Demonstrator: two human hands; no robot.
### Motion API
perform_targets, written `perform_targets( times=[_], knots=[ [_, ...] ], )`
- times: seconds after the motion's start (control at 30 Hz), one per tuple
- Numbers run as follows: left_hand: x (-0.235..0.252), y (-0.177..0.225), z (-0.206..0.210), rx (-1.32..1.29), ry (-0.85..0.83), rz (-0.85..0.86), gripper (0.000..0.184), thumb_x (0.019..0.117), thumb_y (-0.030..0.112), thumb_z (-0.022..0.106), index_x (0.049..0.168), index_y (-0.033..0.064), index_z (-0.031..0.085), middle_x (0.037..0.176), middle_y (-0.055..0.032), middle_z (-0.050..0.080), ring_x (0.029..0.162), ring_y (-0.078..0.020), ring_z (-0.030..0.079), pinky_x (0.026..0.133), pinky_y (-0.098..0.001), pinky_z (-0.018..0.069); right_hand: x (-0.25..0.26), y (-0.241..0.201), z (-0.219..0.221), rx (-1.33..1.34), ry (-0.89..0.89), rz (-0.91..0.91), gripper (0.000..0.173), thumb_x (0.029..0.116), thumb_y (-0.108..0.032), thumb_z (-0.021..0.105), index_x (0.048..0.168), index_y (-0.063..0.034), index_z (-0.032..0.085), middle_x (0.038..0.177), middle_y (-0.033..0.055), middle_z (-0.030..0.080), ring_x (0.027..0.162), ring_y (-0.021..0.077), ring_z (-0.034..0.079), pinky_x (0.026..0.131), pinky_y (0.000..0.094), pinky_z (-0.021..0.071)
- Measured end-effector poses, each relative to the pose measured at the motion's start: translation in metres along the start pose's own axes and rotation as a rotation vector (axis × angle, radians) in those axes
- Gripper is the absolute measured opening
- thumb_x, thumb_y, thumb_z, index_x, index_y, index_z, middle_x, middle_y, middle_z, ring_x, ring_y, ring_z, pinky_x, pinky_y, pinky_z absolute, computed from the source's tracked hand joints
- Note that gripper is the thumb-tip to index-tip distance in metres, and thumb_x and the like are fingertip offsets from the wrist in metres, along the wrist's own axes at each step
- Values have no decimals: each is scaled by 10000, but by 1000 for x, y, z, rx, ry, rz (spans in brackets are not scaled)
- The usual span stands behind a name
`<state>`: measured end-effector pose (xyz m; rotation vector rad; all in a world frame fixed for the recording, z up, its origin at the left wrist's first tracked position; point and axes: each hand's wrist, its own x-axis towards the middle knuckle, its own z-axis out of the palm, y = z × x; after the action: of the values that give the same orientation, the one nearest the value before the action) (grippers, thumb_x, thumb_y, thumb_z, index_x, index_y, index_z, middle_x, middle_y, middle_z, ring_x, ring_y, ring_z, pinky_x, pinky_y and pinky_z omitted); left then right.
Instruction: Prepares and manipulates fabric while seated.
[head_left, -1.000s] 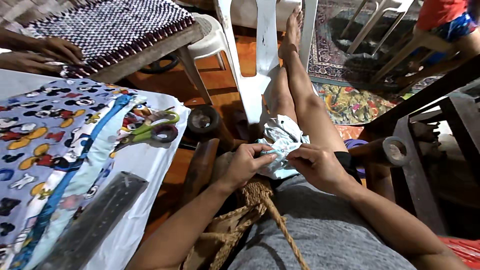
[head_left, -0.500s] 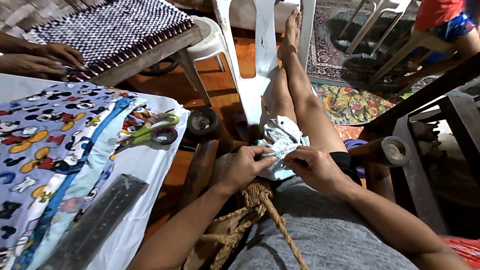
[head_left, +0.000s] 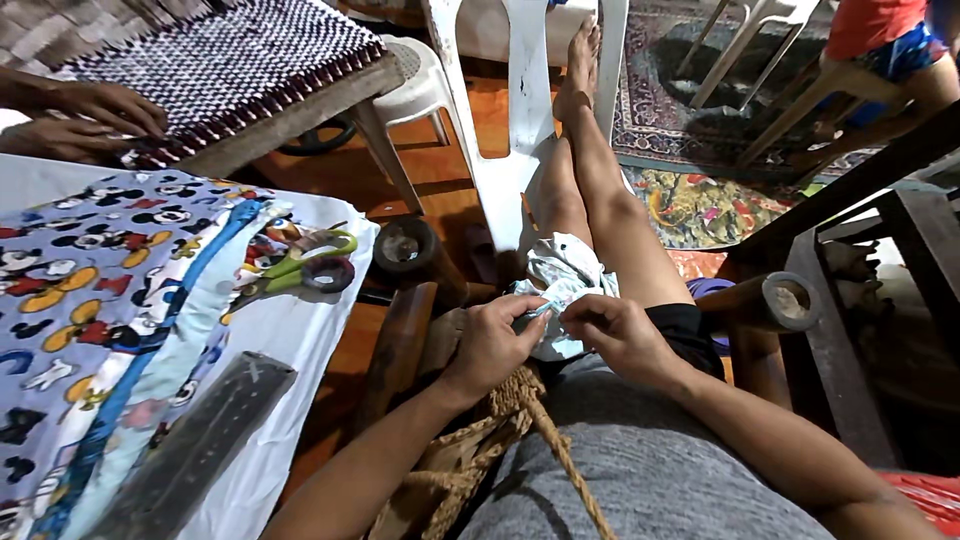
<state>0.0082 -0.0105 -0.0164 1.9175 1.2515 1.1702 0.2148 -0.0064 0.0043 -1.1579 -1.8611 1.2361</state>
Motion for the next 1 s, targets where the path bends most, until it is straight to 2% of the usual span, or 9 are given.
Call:
perform_targets(
  times=[0.17,0.47,0.7,0.87,1.0],
  knots=[
    [0,-1,1,72,51,48,157,925,123,682,991,18,777,895,-54,752,833,-8,679,809,-148,533,4,-1,4,112,2,65,167,1005,-119,575,1052,-3,686,863,-24,673,701,-25,611,665,156,530],
    [1,-2,2,67,76,18,156,931,130,691,997,20,780,889,-53,749,812,6,673,786,-139,534,6,1,8,186,31,78,142,1004,-105,575,1032,-15,680,852,-35,670,703,-15,617,663,160,530],
    [-1,-6,3,168,95,165,161,926,116,690,977,-3,784,843,-91,747,784,-73,683,789,-175,535,5,-1,9,218,37,106,125,1002,-97,579,1018,-19,676,826,-46,661,686,-16,613,651,160,529],
    [0,-5,3,160,121,171,145,916,111,696,969,6,781,849,-81,741,782,-49,666,781,-151,520,4,-2,9,228,33,100,127,1004,-95,573,1018,-20,675,826,-44,659,689,-15,614,651,157,527],
    [-1,-5,6,136,162,176,140,915,117,709,962,-8,751,890,-93,744,833,-47,690,809,-153,540,5,-2,9,228,40,100,124,1004,-95,574,1011,-24,676,821,-48,657,683,-17,610,647,157,525]
  ],
)
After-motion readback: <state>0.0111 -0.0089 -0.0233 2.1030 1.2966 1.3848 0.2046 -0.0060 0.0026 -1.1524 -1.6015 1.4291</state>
